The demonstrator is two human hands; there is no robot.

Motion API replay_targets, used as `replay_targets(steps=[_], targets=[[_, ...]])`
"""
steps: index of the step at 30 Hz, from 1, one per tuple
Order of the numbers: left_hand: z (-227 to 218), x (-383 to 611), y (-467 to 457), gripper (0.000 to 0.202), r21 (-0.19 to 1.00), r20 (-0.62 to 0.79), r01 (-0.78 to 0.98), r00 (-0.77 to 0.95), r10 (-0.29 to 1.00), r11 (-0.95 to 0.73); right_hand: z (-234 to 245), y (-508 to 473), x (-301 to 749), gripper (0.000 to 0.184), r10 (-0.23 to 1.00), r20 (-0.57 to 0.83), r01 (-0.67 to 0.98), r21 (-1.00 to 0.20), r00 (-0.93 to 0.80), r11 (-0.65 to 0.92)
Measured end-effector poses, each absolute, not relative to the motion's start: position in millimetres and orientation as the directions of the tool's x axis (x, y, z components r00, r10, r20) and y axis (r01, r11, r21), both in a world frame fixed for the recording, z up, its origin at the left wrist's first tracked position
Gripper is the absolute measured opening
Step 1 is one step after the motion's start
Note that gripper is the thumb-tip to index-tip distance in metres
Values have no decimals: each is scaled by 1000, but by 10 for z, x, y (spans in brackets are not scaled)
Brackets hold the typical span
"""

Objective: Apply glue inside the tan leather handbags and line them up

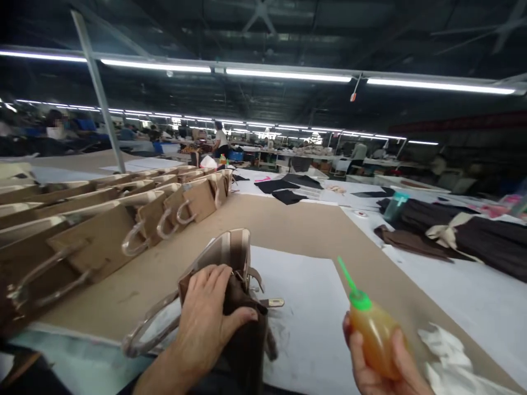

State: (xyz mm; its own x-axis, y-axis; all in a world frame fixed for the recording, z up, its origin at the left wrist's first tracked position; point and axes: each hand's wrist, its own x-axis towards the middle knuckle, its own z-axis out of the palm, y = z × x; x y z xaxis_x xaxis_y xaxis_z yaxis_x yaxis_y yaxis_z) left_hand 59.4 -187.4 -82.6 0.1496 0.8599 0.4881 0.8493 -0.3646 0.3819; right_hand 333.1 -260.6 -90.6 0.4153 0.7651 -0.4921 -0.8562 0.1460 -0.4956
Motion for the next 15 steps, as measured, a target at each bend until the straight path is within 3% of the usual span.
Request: replay_targets(steps=[5, 7, 10, 15], targets=[[-597, 835, -1624, 68, 276, 272, 933, 156, 950, -233, -732, -2535, 3065, 30, 785, -488, -888, -430, 380, 163], [-610, 858, -1523, 54, 213, 172, 952, 185, 968, -220, -719, -2534, 3030, 30, 789, -498, -904, -394, 360, 165], [-651, 775, -1450, 27, 194, 52, 940, 276, 960, -281, -716, -2533, 2995, 32, 792, -515, -921, -360, 328, 147], [-436, 477, -1378, 13, 207, -11, 820, 548, 836, -534, -576, -2518, 2876, 31, 799, -519, -928, -350, 306, 128]])
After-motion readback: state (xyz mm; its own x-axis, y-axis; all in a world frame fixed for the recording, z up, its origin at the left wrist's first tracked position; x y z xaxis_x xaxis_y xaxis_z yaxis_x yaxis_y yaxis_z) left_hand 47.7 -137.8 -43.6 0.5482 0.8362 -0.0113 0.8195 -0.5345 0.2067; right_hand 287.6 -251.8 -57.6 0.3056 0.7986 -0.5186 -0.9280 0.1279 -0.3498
